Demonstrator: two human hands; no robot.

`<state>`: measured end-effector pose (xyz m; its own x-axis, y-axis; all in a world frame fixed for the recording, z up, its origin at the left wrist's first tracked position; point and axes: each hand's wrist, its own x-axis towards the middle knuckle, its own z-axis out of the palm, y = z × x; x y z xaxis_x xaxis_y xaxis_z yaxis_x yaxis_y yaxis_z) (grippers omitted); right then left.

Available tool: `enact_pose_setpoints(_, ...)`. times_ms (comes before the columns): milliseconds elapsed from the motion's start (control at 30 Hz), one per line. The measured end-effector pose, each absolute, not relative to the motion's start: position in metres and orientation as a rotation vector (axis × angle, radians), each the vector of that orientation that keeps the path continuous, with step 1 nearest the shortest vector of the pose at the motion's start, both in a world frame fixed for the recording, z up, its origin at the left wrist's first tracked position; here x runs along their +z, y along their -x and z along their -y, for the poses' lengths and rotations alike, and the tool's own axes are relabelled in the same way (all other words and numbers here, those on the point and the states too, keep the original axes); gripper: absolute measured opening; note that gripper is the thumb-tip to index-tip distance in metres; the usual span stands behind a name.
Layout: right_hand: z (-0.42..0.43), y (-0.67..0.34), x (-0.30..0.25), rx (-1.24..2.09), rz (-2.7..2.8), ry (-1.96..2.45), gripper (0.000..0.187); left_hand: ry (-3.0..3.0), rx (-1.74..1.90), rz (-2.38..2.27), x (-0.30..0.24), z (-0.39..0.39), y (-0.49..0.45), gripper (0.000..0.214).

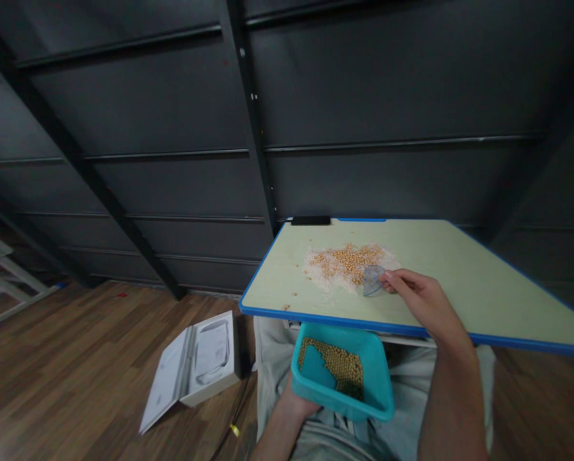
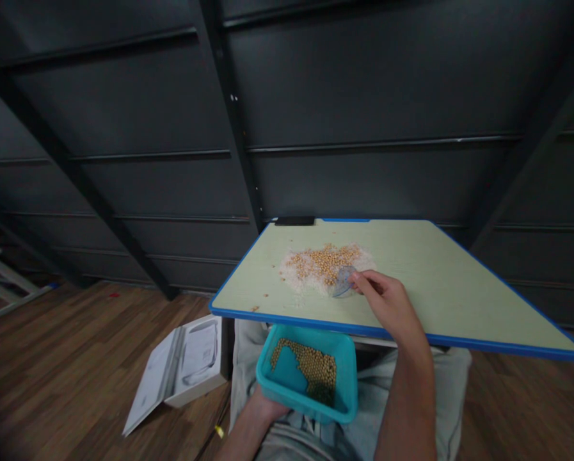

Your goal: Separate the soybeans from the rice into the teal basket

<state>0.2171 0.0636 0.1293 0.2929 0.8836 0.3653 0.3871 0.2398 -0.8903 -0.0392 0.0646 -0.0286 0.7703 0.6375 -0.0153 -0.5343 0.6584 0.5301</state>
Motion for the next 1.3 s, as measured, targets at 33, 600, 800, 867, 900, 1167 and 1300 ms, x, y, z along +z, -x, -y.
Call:
enact_pose_setpoints(33,-0.0634,-0.2169,0.1297,0.520,1.300,1.357,0.034,-0.538,0.669,-0.206,-0.0285,-0.0647,0.0391,0.024)
enact_pose_setpoints(600,-0.0623,-0.2160,0.1314,0.513,1.301,1.365,0.035,-0.592,0.663,-0.162,-0.0215,-0.0630,0.0388,0.024)
enact_pose_setpoints(800,-0.0621,-0.2160,0.1325,0.523,1.300,1.378,0.034,-0.590,0.673,-0.156,-0.0223,-0.0639,0.0408,0.025)
enact_pose_setpoints(867,-0.0627,-0.2166,0.1321,0.523,1.300,1.375,0.034,-0.588,0.676,-0.157,-0.0238,-0.0636,0.0422,0.024)
enact_pose_setpoints(900,-0.0629,-0.2168,0.1319,0.524,1.300,1.373,0.034,-0.588,0.677,-0.158,-0.0245,-0.0635,0.0426,0.024)
enact_pose_setpoints(1167,-0.0615,-0.2162,0.1319,0.519,1.258,1.326,0.032,-0.607,0.653,-0.212,-0.0218,-0.0630,0.0430,0.028)
enact_pose_setpoints(1300,-0.0600,-0.2154,0.1333,0.494,1.205,1.287,0.029,-0.617,0.644,-0.240,-0.0191,-0.0633,0.0422,0.031)
